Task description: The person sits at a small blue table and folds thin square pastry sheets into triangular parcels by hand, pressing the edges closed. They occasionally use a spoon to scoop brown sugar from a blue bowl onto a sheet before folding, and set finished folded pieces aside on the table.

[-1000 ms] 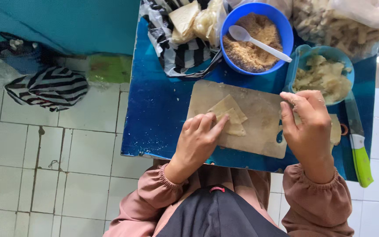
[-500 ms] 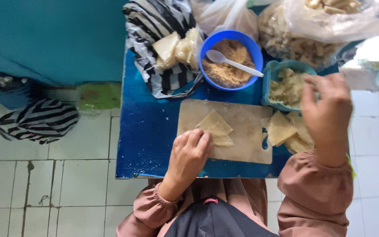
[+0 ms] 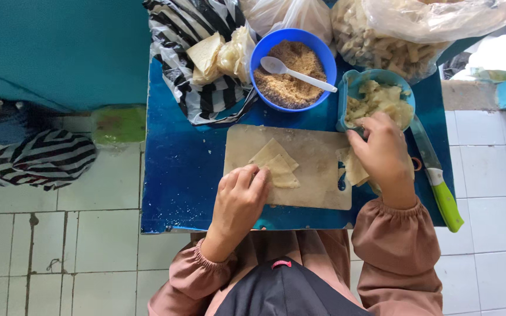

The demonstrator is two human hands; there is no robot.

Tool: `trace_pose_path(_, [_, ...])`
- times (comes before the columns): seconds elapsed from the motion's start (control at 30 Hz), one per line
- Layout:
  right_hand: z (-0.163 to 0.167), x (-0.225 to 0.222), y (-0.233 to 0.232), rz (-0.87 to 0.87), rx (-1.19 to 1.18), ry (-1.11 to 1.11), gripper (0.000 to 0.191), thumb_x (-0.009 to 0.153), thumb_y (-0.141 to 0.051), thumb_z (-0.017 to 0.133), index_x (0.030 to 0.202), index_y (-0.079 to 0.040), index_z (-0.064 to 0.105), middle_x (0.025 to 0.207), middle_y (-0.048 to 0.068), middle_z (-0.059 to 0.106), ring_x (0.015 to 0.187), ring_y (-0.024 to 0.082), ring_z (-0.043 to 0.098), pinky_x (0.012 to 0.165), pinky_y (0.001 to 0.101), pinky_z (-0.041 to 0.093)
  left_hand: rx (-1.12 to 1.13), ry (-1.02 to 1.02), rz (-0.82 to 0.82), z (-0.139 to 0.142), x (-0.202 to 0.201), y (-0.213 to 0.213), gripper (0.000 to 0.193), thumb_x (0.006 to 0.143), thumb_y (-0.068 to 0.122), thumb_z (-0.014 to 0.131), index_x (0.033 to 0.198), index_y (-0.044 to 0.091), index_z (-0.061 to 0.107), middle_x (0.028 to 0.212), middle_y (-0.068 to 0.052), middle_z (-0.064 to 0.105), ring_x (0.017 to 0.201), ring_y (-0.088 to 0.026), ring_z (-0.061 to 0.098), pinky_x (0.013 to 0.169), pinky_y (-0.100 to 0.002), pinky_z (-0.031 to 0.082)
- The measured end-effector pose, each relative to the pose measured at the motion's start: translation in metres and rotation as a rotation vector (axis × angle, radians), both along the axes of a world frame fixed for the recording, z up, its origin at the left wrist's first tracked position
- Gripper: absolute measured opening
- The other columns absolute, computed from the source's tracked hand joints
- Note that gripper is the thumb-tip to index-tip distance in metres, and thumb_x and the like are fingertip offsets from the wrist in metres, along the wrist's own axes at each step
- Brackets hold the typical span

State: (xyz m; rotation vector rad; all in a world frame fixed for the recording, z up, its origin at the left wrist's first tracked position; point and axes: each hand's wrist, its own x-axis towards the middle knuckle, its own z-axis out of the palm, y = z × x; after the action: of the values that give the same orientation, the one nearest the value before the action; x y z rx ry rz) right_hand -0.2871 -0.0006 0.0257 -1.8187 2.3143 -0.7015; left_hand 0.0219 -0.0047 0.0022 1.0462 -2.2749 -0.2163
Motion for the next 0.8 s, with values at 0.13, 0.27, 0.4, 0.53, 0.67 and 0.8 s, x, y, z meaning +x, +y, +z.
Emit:
trace_pose_path(0.13, [-0.006,-0.008,-0.01,0.061,-0.006,-0.034,0.023,0.085,-0.017,0.079,0.101,-0.001,0.075,0.093,0.014,0.063,0.083,0.033,0.063,0.072,0.0426,0.048,-0.011,-0.002,-0.006,-0.001,0.001,0.0,0.032,0.093,0.021,0.071,0.122,0.009,0.066,0.118,-0.008,0.063,0.112,-0.027,0.059,0.095,-0.04,0.046])
trace_pose_path(0.27, [-0.005,-0.012,-0.015,0.068,0.02,-0.142,0.02,0.084,-0.012,0.079,0.101,-0.002,0.074,0.089,0.012,0.06,0.079,0.029,0.061,0.072,0.0401,0.048,0.009,0.004,-0.013,-0.001,0.001,0.001,0.033,0.093,0.022,0.071,0.123,0.008,0.066,0.117,-0.008,0.063,0.112,-0.027,0.059,0.095,-0.04,0.046])
trace_pose_path(0.4, [0.015,0.008,-0.004,0.119,-0.119,-0.202,0.022,0.084,-0.001,0.075,0.104,-0.002,0.067,0.1,0.012,0.058,0.09,0.027,0.061,0.08,0.0375,0.05,0.011,0.031,-0.013,-0.001,0.0,0.001,0.033,0.093,0.021,0.071,0.123,0.008,0.066,0.117,-0.008,0.062,0.111,-0.027,0.059,0.095,-0.04,0.046])
trace_pose_path(0.53, [0.025,0.055,0.019,0.42,-0.131,-0.123,0.051,0.08,0.012,0.058,0.125,-0.008,0.069,0.113,0.013,0.057,0.109,0.032,0.06,0.096,0.0409,0.051,0.015,0.059,-0.023,-0.001,0.001,0.001,0.031,0.092,0.017,0.07,0.121,0.006,0.066,0.118,-0.008,0.062,0.112,-0.027,0.06,0.098,-0.041,0.047])
trace_pose_path(0.67, [0.012,0.095,0.021,0.566,-0.011,0.092,0.067,0.073,0.01,0.057,0.135,-0.015,0.067,0.116,0.013,0.057,0.107,0.032,0.06,0.093,0.0429,0.05,0.027,0.077,-0.025,-0.002,0.001,0.001,0.031,0.088,0.013,0.066,0.119,0.006,0.066,0.12,-0.009,0.063,0.112,-0.027,0.061,0.099,-0.04,0.047])
trace_pose_path(0.8, [0.015,0.096,0.027,0.584,0.039,0.575,0.068,0.08,-0.006,0.062,0.147,-0.02,0.062,0.118,0.01,0.057,0.102,0.025,0.057,0.086,0.0404,0.044,0.015,0.096,-0.054,-0.002,0.003,0.001,0.027,0.085,0.011,0.062,0.111,0.005,0.065,0.13,-0.01,0.064,0.118,-0.026,0.062,0.101,-0.039,0.047])
